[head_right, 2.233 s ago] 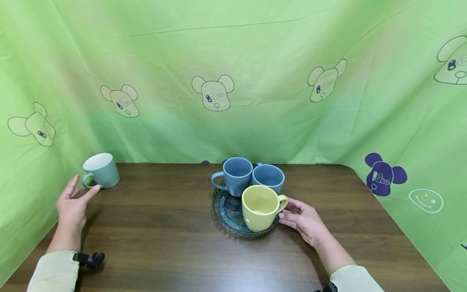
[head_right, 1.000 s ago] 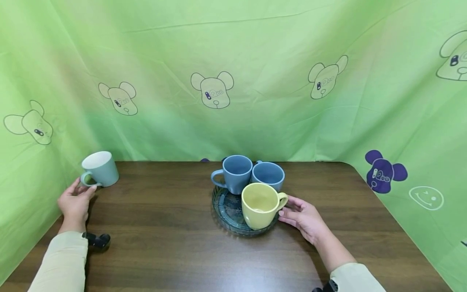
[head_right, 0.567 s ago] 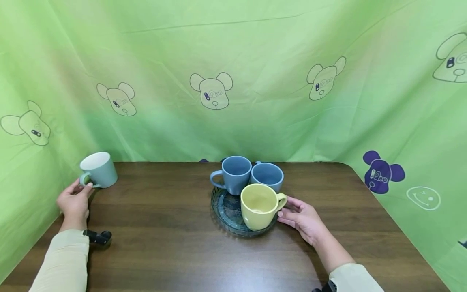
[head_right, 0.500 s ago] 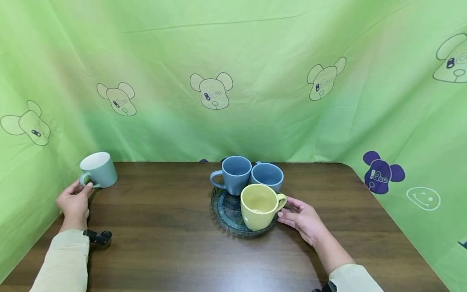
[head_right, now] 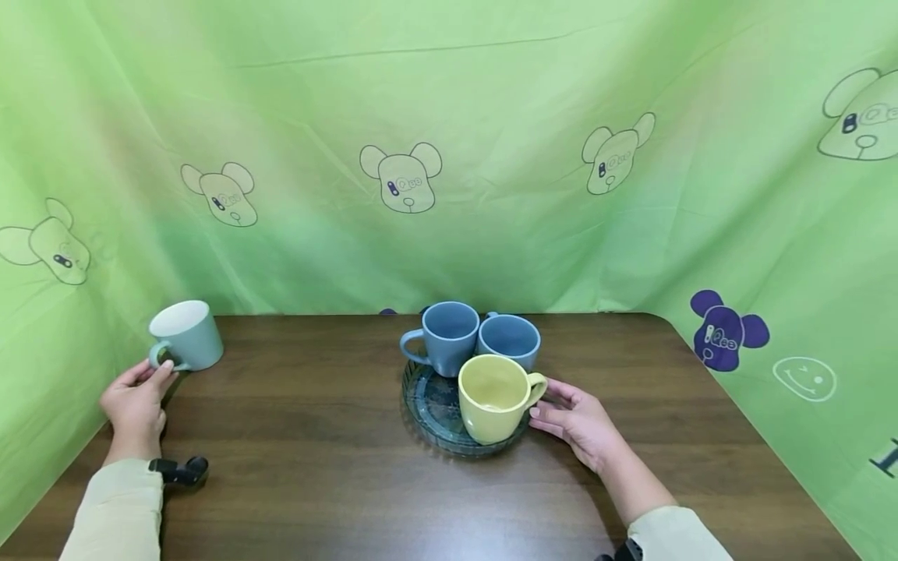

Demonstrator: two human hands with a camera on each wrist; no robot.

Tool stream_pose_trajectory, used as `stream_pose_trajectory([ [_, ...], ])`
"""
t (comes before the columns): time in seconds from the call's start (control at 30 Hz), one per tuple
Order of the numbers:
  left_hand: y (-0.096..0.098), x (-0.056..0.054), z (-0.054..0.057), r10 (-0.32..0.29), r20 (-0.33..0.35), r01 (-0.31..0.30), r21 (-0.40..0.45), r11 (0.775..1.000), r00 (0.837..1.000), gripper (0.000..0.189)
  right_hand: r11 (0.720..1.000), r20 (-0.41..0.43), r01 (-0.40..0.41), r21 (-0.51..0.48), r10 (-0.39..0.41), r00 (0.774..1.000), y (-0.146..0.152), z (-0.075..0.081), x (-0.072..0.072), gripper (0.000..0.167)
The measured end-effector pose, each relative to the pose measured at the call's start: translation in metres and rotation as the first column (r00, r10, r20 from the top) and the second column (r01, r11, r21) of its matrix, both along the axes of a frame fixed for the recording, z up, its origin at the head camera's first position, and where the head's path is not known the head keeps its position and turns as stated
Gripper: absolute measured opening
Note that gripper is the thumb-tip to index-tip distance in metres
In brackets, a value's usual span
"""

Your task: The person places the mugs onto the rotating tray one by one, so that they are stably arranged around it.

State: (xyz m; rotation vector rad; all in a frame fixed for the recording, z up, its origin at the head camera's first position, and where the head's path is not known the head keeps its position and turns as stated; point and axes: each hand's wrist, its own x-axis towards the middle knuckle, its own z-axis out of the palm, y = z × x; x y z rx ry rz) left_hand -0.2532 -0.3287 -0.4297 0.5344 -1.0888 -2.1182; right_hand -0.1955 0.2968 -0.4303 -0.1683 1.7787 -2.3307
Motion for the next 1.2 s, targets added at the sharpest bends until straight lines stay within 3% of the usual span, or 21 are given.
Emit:
stream_pose_trajectory([
  [0.57, 0.005, 0.011, -0.002, -0.058, 0.002, 0.057, 0.067, 0.996, 0.998, 0.026, 1.000, 0.012, 0.018, -0.003, -0.018, 1.000, -0.002, 0.000, 0.000, 0.040],
  [1.2, 0.017, 0.021, 0.001, -0.104, -0.050, 0.106, 0.042, 0.993, 0.993, 0.029, 0.998, 0.012, 0.060, 0.019, -0.060, 0.998, -0.007, -0.001, 0.004, 0.042],
])
